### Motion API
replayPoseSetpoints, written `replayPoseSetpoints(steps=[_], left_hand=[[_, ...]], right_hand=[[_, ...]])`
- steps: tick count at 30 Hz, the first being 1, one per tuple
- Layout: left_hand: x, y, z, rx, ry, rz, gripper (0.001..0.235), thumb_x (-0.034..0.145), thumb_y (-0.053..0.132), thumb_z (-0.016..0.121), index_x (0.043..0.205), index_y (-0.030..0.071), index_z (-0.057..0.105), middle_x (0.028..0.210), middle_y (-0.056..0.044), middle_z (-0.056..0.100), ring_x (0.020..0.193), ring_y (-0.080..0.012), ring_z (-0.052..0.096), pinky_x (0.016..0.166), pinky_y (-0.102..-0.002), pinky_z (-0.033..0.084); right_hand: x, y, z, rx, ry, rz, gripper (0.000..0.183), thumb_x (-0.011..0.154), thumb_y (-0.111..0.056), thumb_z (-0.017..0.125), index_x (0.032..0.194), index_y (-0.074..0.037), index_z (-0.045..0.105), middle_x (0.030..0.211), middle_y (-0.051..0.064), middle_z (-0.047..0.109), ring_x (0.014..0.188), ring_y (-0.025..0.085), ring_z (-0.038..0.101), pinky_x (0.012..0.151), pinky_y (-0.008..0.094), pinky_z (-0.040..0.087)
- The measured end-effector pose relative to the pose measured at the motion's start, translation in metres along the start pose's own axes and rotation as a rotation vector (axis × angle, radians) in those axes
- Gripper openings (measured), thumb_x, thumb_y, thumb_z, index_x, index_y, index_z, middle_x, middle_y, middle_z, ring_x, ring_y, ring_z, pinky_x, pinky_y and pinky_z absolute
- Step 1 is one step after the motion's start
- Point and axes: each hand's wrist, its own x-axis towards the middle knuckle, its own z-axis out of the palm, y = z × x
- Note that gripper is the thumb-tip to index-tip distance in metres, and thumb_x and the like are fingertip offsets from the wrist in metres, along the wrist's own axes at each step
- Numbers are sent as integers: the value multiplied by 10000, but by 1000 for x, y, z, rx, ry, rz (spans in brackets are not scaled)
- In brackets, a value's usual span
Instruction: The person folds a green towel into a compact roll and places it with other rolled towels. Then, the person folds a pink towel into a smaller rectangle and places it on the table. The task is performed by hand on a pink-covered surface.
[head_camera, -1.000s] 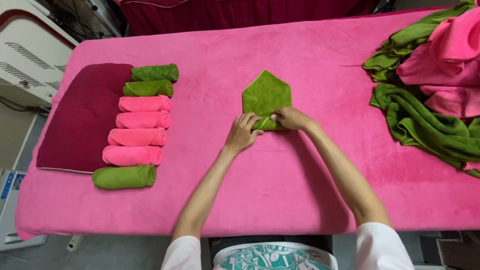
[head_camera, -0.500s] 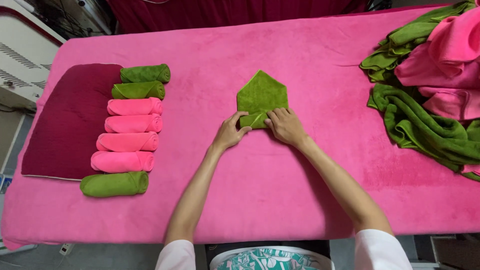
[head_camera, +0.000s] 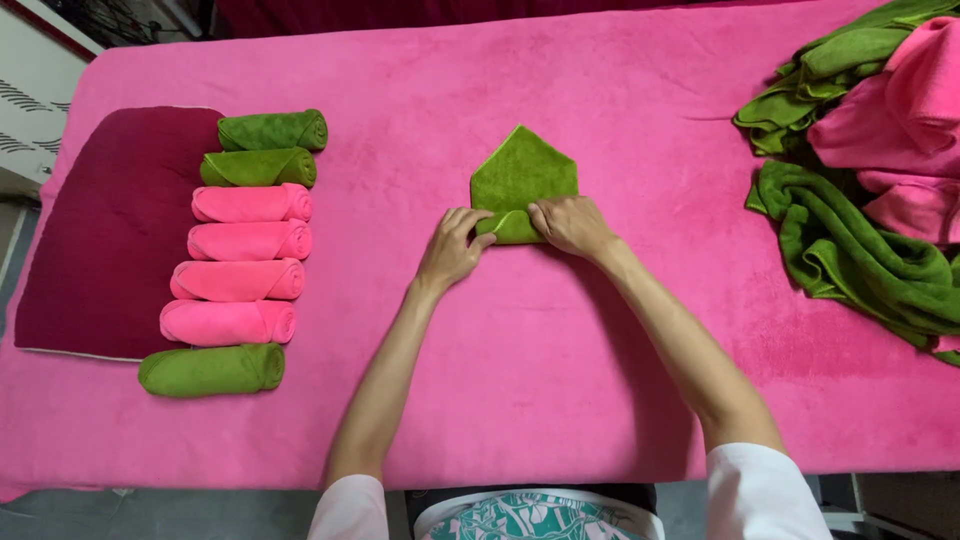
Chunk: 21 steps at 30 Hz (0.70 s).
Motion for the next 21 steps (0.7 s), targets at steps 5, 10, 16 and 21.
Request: replayPoseSetpoints(steps=[5,10,16,21], left_hand=[[10,3,14,195,-1,235,543,944,453,739,1349,109,626,1244,-169,619,1232,-401,616,1022,-531,515],[11,-2,13,90,-17,283,479,878,238,823,1310,100,668,1237,-165,635,1229,-399,630,1044,-513,540],[21,-8,8,-95,-78,60,453,857,234,880,1256,93,717,1164,-157,693,1123,-394,700,993,-512,563],[42,-10,-6,-162,-174,21,431,908,305,832,1257,87,706,1063,-193,715,1038,-434,716,928,-547,567]], right_hand=[[10,3,-7,56,-108,67,542,1120,-415,359,756,-78,578,716,210,682,749,460,711,663,571,523],[-4,11,22,-16,45,-13,507,1144,-392,377,786,-101,585,746,160,661,794,390,719,671,503,561],[-18,11,42,-357,493,-157,309,1099,-311,505,1184,-86,700,1020,97,645,958,272,673,871,408,524],[5,42,52,-284,386,-155,387,1118,-302,449,849,-119,658,751,53,605,753,264,670,705,399,508]])
